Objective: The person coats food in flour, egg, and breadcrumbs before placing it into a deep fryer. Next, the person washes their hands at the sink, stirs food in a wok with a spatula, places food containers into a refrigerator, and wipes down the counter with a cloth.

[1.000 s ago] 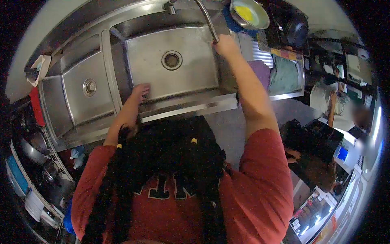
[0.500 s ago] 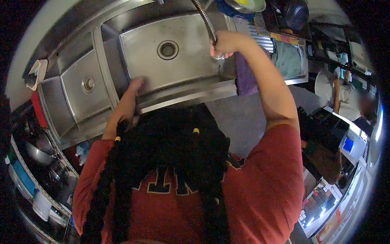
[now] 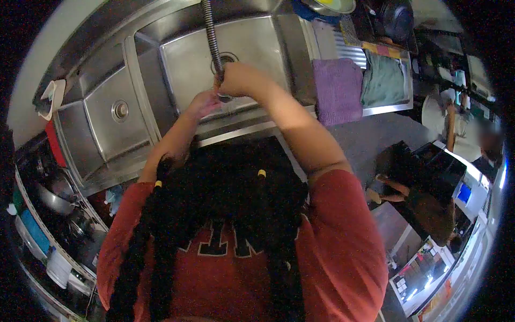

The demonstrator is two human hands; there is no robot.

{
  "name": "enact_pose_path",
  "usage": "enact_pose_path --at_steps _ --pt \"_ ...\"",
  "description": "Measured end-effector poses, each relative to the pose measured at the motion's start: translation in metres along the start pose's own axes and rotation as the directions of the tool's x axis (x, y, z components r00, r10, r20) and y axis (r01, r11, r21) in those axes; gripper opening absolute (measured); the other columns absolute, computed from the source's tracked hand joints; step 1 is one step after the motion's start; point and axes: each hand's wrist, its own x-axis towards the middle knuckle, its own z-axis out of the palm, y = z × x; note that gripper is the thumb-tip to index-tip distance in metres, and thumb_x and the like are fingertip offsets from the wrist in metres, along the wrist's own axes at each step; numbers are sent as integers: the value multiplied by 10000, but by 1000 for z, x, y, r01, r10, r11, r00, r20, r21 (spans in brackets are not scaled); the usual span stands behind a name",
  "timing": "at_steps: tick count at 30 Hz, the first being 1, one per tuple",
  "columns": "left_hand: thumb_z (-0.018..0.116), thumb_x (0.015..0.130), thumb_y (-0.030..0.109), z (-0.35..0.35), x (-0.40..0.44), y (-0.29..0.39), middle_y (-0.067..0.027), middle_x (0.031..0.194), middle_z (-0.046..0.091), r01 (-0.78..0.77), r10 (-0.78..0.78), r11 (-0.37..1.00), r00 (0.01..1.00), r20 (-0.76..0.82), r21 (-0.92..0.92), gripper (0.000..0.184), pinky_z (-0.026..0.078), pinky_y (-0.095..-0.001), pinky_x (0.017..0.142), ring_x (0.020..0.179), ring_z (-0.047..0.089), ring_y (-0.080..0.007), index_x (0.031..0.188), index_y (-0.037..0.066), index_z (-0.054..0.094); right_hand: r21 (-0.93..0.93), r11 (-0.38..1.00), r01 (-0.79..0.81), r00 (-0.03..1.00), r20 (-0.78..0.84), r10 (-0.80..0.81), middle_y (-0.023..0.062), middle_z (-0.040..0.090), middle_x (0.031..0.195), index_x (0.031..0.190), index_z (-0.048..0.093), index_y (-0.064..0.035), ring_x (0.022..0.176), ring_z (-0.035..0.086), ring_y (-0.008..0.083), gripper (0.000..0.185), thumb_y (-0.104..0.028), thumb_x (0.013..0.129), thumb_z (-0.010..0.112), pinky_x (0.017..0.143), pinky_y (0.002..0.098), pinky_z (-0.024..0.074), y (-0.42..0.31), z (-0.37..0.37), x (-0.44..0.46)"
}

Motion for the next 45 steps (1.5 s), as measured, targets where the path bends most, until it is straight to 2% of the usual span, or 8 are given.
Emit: enact_pose_path --at_steps 5,8,11,17,23,31,39,45 --pt "605 871 146 63 -7 13 -37 885 625 -42 94 966 977 193 -255 109 477 -349 619 743 591 -207 950 74 626 18 994 112 967 -231 -105 146 686 993 1078 674 -109 876 661 295 328 -216 768 683 789 404 512 43 10 -14" --pt "624 879 194 33 21 9 -38 882 617 -470 241 825 795 557 314 150 479 -339 610 741 593 -211 995 98 624 85 996 2 853 -520 43 128 627 1194 1211 608 -96 966 642 276 412 -173 811 672 835 370 498 98 -17 -59" --pt "560 909 249 56 -44 50 -60 1149 620 68 -90 915 995 35 398 319 480 -400 867 1004 591 -221 1192 103 567 -228 956 -184 489 -865 -112 198 549 1285 1266 560 -64 1181 513 385 467 -288 861 630 993 450 410 218 -28 -100" --pt "547 899 277 -27 -22 58 -66 1219 580 66 -18 916 992 -123 397 395 438 -406 920 1139 504 -208 1261 121 526 -326 798 -506 670 -732 126 165 159 1564 1506 207 -162 1434 157 381 774 -469 884 552 1099 628 170 278 24 -158" --pt "512 915 264 -34 -41 80 -42 1199 589 -56 125 921 980 -157 385 385 450 -396 893 1053 545 -197 1268 111 533 -581 813 -39 965 -233 -120 101 193 1565 1487 266 -166 1434 157 372 766 -451 857 595 1116 605 154 224 62 -189" --pt "498 944 281 -26 -71 107 -38 1160 601 -151 205 919 972 -117 363 350 465 -386 867 1030 565 -194 1233 95 562 -549 682 484 863 169 -477 16 220 1563 1481 274 -279 1436 209 277 623 -317 911 524 1126 570 186 128 132 -127" --pt "499 944 231 -59 -30 76 -46 957 645 -59 79 985 990 -117 160 251 504 -317 755 848 606 -185 1081 58 620 -595 523 611 727 161 -667 8 230 1557 1478 259 -297 1429 228 264 542 -308 964 433 1129 549 213 49 195 -74" --pt "508 942 216 -46 -24 78 -55 912 634 -10 32 985 992 -123 173 225 513 -316 750 820 608 -187 1058 60 620 -484 848 215 938 -140 -317 33 322 1514 1416 393 -275 1393 294 290 546 -287 893 550 1115 535 241 120 154 -153"
